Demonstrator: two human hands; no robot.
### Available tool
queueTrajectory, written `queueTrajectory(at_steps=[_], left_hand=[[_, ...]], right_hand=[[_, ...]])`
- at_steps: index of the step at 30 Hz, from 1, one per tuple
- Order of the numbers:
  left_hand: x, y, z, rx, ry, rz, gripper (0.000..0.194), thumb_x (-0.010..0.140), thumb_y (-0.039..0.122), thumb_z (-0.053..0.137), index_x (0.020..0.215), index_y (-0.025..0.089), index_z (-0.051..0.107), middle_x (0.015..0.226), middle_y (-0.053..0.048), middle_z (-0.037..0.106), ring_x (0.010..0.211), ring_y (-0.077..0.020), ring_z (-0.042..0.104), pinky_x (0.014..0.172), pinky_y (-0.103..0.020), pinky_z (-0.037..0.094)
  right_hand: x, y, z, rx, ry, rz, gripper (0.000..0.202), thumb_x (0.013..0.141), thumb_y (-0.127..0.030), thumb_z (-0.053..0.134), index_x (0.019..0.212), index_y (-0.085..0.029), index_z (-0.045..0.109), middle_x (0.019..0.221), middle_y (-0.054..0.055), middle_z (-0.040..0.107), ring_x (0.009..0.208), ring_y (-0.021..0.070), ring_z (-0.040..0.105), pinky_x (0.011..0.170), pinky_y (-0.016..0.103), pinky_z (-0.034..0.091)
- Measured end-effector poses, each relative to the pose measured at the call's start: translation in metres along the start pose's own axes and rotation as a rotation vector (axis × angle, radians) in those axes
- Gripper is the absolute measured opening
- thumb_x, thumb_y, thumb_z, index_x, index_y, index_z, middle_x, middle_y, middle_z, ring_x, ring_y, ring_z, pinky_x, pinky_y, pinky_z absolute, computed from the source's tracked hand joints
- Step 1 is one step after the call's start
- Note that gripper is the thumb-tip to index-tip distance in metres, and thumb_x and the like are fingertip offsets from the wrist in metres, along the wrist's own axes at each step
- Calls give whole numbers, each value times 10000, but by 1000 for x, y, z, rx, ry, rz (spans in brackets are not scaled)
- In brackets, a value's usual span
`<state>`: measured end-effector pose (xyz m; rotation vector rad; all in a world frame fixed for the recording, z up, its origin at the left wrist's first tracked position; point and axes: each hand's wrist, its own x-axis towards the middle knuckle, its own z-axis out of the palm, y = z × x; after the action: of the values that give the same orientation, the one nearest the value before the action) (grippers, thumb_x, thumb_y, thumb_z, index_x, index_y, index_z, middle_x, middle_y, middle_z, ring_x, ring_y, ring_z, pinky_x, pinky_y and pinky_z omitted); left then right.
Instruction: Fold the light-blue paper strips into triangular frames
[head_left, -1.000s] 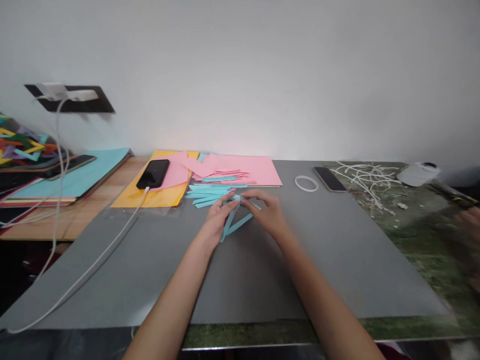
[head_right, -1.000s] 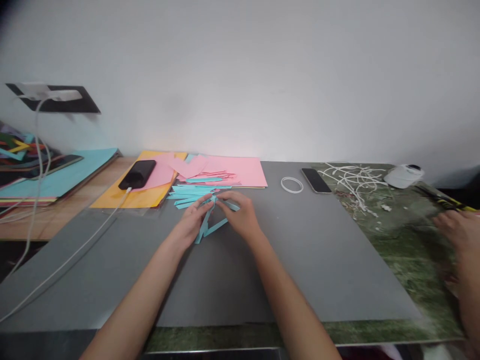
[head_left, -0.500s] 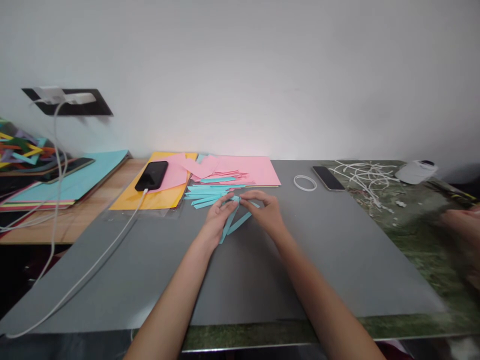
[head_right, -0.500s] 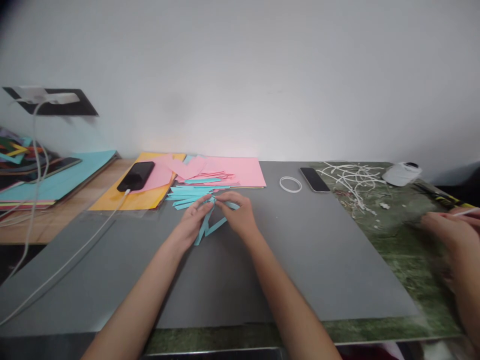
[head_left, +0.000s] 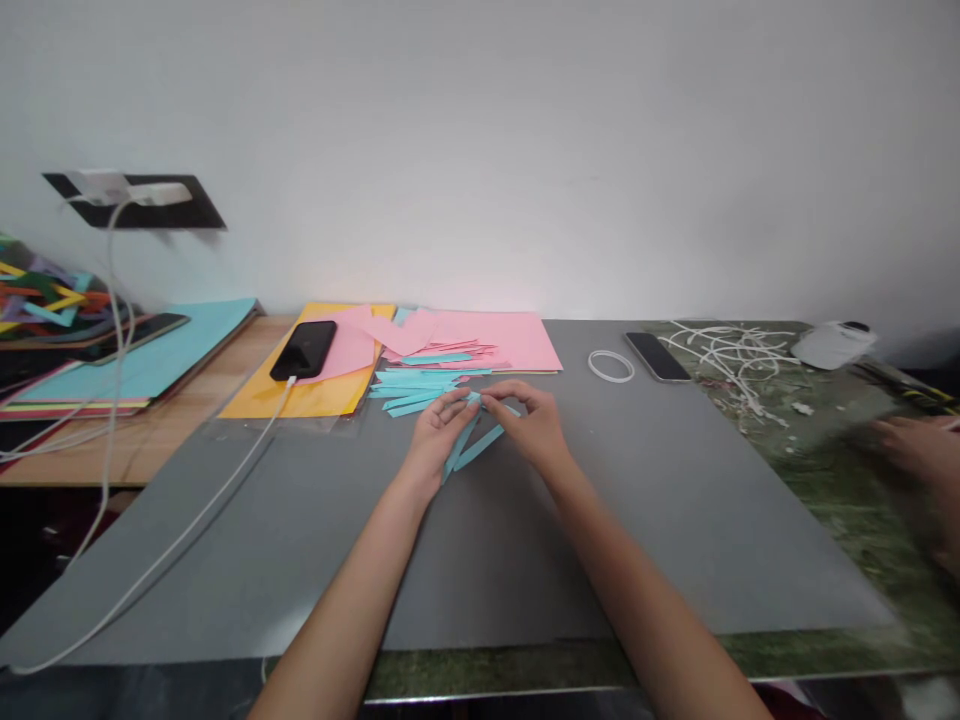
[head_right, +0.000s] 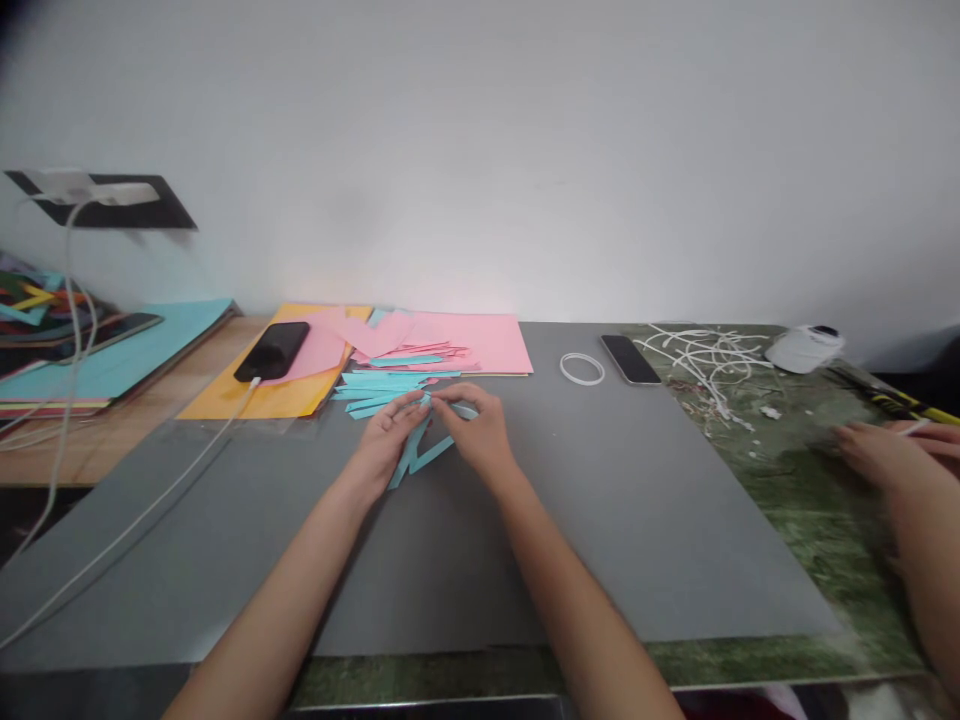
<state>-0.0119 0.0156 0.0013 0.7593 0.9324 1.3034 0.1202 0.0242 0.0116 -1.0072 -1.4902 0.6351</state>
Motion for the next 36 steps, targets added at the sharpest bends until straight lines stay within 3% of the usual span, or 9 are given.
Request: queueTrajectory(at_steps=[7, 14, 22, 30, 36], left_hand=[[-3, -3, 6, 40, 43, 53, 346, 574, 280, 765, 880, 159, 655, 831, -35, 700, 696, -117, 632, 736, -250, 476], [-1, 2, 5, -32, 119, 7, 348, 526, 267, 795, 831, 166, 660, 737, -8, 696, 681, -110, 639, 749, -244, 482], [-2, 3, 6, -52, 109, 50, 364, 524, 251, 796, 849, 165, 658, 764, -13, 700, 764, -122, 647, 798, -247, 465], [-6, 1, 9, 2, 194, 197, 275, 555, 246, 772, 798, 161, 675, 810, -28, 704, 813, -130, 641, 829, -258, 450], [-4, -2, 8, -18, 160, 132, 268, 554, 257, 775, 790, 167, 683, 809, -23, 706, 820, -137, 640, 812, -254, 461]], right_hand=[[-2, -2, 2, -5, 26, 1, 81, 729, -244, 603, 717, -204, 673, 738, 32, 671, 722, 167, 628, 694, 308, 504], [-1, 0, -1, 5, -95, -58, 105, 721, -268, 629, 804, -229, 680, 830, 34, 693, 841, 180, 637, 785, 336, 504], [0, 0, -2, -117, -80, -239, 74, 748, -249, 601, 789, -229, 659, 806, 23, 690, 798, 171, 633, 776, 332, 483], [-4, -3, 5, -32, -39, -183, 118, 761, -251, 585, 826, -244, 684, 800, 32, 686, 792, 174, 635, 750, 332, 502], [-4, -3, 6, 79, -3, -69, 120, 754, -257, 604, 822, -253, 702, 808, 31, 676, 775, 168, 631, 729, 320, 513]])
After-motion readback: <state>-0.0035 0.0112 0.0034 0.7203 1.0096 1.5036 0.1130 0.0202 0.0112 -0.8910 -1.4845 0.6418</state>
